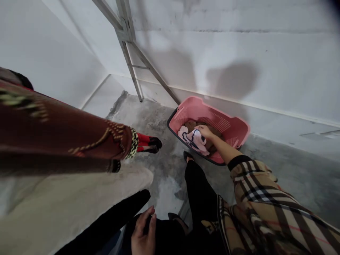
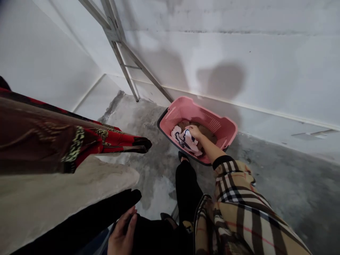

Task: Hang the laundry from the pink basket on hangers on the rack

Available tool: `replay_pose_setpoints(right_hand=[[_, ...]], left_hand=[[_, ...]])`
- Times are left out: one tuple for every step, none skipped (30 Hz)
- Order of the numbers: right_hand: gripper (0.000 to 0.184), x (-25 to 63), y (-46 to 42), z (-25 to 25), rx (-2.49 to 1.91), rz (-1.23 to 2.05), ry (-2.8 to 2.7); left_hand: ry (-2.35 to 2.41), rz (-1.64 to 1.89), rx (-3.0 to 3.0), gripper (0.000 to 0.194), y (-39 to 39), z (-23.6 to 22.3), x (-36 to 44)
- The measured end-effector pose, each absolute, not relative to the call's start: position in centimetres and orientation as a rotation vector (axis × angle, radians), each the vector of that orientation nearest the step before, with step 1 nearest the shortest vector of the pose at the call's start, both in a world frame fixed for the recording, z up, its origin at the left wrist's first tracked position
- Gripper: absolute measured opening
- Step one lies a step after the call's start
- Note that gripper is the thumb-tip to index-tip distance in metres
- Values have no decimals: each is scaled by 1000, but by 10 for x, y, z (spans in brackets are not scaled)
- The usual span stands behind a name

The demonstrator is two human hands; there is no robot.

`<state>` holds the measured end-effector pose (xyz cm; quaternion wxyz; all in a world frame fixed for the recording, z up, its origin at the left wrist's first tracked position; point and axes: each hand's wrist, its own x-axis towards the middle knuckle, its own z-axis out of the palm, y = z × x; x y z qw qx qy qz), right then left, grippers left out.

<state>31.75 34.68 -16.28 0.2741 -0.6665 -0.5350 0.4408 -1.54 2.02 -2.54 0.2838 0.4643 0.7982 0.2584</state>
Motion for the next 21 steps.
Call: replay_pose_setpoints(right_hand=[[32,320,348,-152,-1743,1216,-1364],[28,322,348,-139,-1690,1248,-1301],[26,324,346,-124,-1634,1279,-1246],[24,325,342,-108,-1577,1305,-1203],[24,327,336,-89,-1528,1322,-1178],[24,328,327,-69,-1466,1355,-1150],[23,328,317,-47,-1380,1415,-1097],[22,328,305,-25,-1264,1498,-1019],[20,326,292,-1,-1118,1589,-923],[21,324,278,22,-951,1672,-822],[24,321,262,44,-784,1741,-742],[29,316,246,64,-633,1793,-695],[35,309,229,81,-509,1829,-694],[40,301,211,95,-397,1865,-713],[46,292,193,105,-286,1906,-737],[50,281,175,112,-171,1954,-762],[53,269,157,115,-41,2004,-795],[54,257,139,116,95,2056,-839],[54,247,122,114,228,2111,-890],[53,238,106,112,355,2165,-945],[51,231,91,108,450,2221,-1017]], left_hand=[[2138,684,1198,40,18,-23,-13],[2136,678,1152,42,16,-20,-10],[2128,676,1107,44,14,-18,-7],[2112,682,1068,45,12,-15,-3],[2089,697,1033,47,11,-13,0],[2059,718,1001,49,10,-10,3],[2023,739,969,51,10,-9,7],[1983,760,933,53,10,-7,11],[1935,779,895,55,10,-7,16],[1877,800,855,58,10,-6,21],[1812,823,811,60,11,-5,27],[1741,845,759,62,12,-4,34],[1660,868,689,64,13,-3,42],[1564,888,598,66,15,-1,49],[1456,896,488,67,17,2,57],[1323,897,362,68,20,5,64],[1182,888,242,69,23,8,70],[1042,882,147,70,26,13,74],[913,893,81,69,28,17,77],[813,915,28,68,30,22,78],[751,942,-18,64,30,28,77]])
